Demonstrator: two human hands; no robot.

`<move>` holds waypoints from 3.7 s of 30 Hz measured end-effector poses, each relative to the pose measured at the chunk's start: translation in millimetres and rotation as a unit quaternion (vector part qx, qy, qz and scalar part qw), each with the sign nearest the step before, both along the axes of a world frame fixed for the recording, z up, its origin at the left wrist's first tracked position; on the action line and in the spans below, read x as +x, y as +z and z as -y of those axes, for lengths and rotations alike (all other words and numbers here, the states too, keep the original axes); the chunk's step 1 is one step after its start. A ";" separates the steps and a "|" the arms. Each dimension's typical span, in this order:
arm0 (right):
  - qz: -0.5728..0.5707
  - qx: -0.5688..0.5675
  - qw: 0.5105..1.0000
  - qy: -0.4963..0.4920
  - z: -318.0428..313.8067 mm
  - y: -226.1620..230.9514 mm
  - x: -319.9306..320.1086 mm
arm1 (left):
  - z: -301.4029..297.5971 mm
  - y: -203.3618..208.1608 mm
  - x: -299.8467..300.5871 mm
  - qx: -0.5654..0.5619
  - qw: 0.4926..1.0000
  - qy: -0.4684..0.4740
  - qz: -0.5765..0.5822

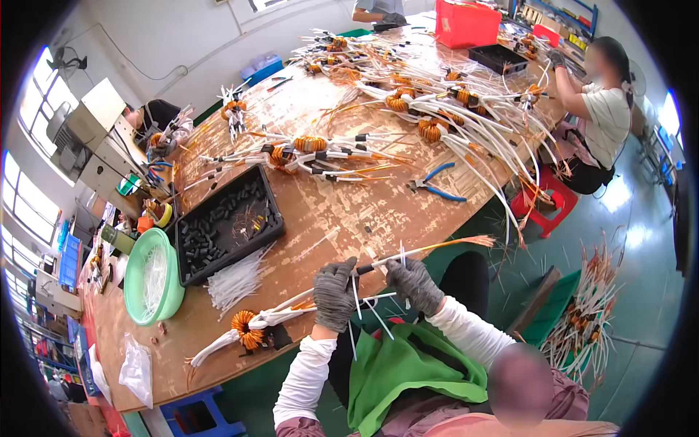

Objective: Assembling wire harnesses using zip ties and pliers at an industrial workstation.

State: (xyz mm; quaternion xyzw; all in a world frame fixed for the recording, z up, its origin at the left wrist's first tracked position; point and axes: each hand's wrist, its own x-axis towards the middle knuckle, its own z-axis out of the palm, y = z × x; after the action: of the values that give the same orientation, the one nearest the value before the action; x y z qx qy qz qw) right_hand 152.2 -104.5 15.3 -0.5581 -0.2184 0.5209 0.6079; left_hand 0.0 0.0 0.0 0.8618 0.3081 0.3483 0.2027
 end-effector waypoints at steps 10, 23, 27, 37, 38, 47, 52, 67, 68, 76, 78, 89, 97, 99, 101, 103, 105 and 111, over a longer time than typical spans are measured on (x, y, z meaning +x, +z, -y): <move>0.017 0.002 1.000 -0.004 -4.6 -12.1 3.0 | 5.9 1.2 -7.2 0.123 0.988 -0.046 -0.076; 0.037 0.009 0.999 -0.014 -24.9 -19.1 16.8 | -10.4 -9.3 2.1 -0.007 0.999 -0.024 -0.046; 0.013 -0.011 1.000 -0.016 -23.6 -14.4 16.3 | -4.1 -2.9 4.2 0.053 0.996 -0.019 -0.072; -0.041 -0.048 0.994 0.090 -24.4 -17.6 26.1 | -9.8 6.1 3.0 0.028 0.993 -0.026 -0.112; -0.053 -0.046 0.992 0.105 -22.8 -17.0 27.6 | -10.2 14.0 3.9 -0.003 0.997 -0.026 -0.075; 0.006 -0.038 0.975 0.220 -21.6 -20.8 34.3 | -27.5 28.1 55.8 -0.246 0.958 -0.135 -0.052; 0.028 -0.009 0.978 0.208 -14.0 -9.9 33.2 | -28.9 42.2 54.6 -0.520 0.839 -0.140 0.082; 0.032 0.120 0.992 0.020 -23.7 -31.0 14.3 | -19.3 45.5 49.1 -0.376 0.916 -0.060 0.130; 0.032 0.120 0.992 0.020 -23.0 -30.3 13.8 | -17.8 46.6 46.1 -0.337 0.934 -0.052 0.109; 0.078 0.108 0.990 -0.034 -20.0 -24.8 10.3 | -57.7 32.3 40.0 -0.154 0.985 -0.035 0.072; 0.111 0.087 0.989 -0.037 -21.0 -26.7 10.2 | -60.4 15.9 44.2 -0.373 0.917 -0.100 0.100; -0.024 -0.112 0.977 0.181 -22.3 -12.1 28.4 | -54.6 17.5 36.6 -0.414 0.897 -0.149 0.048; -0.158 -0.113 0.964 0.180 -21.8 -17.7 25.2 | -23.5 39.5 6.9 -0.503 0.838 -0.196 0.080; -0.162 -0.124 0.962 0.179 -22.4 -13.4 24.2 | -12.0 34.6 10.3 -0.487 0.855 -0.160 0.082; -0.203 -0.108 0.954 0.191 -22.3 -8.2 24.2 | -3.9 19.4 15.1 -0.265 0.956 -0.049 0.115; -0.202 -0.109 0.953 0.196 -23.1 -11.8 25.6 | -3.5 10.7 22.7 -0.184 0.971 -0.042 0.146; -0.203 -0.109 0.952 0.203 -23.9 -15.1 27.1 | -1.1 5.8 25.9 -0.132 0.978 -0.020 0.163; -0.195 -0.130 0.952 0.194 -22.6 -11.5 25.0 | 2.9 -1.9 27.1 -0.089 0.986 -0.033 0.138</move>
State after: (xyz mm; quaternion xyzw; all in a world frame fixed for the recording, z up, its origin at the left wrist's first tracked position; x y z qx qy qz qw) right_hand 177.3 -82.0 3.8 -0.4667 -0.1298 0.7515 0.4478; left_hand 27.1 -2.9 -1.9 0.7936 0.2786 0.4282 0.3306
